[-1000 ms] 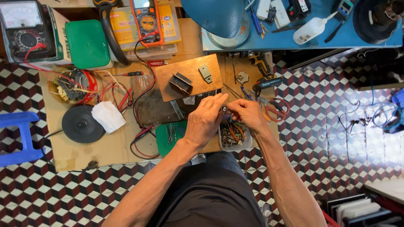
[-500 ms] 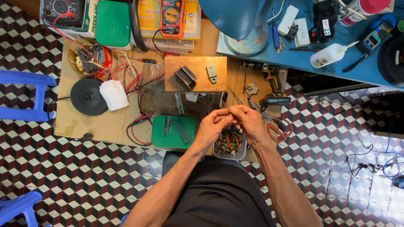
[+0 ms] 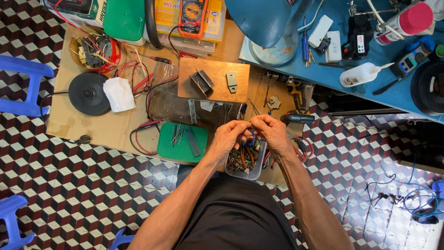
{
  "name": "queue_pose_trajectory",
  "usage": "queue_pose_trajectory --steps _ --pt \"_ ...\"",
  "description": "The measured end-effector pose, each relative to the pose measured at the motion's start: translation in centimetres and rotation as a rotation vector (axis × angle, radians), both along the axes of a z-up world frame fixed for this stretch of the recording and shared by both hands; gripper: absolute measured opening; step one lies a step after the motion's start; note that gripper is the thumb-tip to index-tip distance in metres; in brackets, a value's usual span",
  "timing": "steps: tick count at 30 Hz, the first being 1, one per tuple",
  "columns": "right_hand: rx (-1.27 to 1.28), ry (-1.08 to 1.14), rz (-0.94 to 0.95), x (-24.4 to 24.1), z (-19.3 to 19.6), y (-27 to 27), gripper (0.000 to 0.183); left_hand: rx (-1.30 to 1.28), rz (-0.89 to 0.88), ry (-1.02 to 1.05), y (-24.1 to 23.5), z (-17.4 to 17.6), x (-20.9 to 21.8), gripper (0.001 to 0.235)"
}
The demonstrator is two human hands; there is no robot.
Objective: The person winds copper wire around a small metal core using both hands. They repeatedly wrap the wire, adjust the coil, and reposition the core on a wooden workbench. The person uses pliers to cut the wire and continues winding until the coil is formed.
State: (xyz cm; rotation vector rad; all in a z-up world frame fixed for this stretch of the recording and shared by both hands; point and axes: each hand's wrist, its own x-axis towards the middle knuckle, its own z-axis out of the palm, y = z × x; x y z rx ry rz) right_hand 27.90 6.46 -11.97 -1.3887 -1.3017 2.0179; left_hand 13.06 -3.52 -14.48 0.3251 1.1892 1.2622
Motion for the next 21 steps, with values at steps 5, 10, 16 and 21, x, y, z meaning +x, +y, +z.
queue_pose_trajectory --steps 5,10,16,21 --pt "0.055 -0.029 0.105 0.0 0.6 0.6 0.024 -0.034 -0.03 0.039 -0.3 0.3 -0.3 0.032" --pt "0.219 -0.144 0.247 0.2 2.7 0.8 0.024 -0.038 -0.043 0.043 -0.1 0.4 -0.5 0.032" --pt "0.946 -0.268 0.576 0.2 4.2 0.5 0.025 -0.011 -0.076 0.083 0.1 -0.1 -1.0 0.031" --pt "1.253 -0.259 0.645 -0.3 4.9 0.9 0.019 -0.014 -0.107 0.175 0.0 0.4 -1.4 0.031"
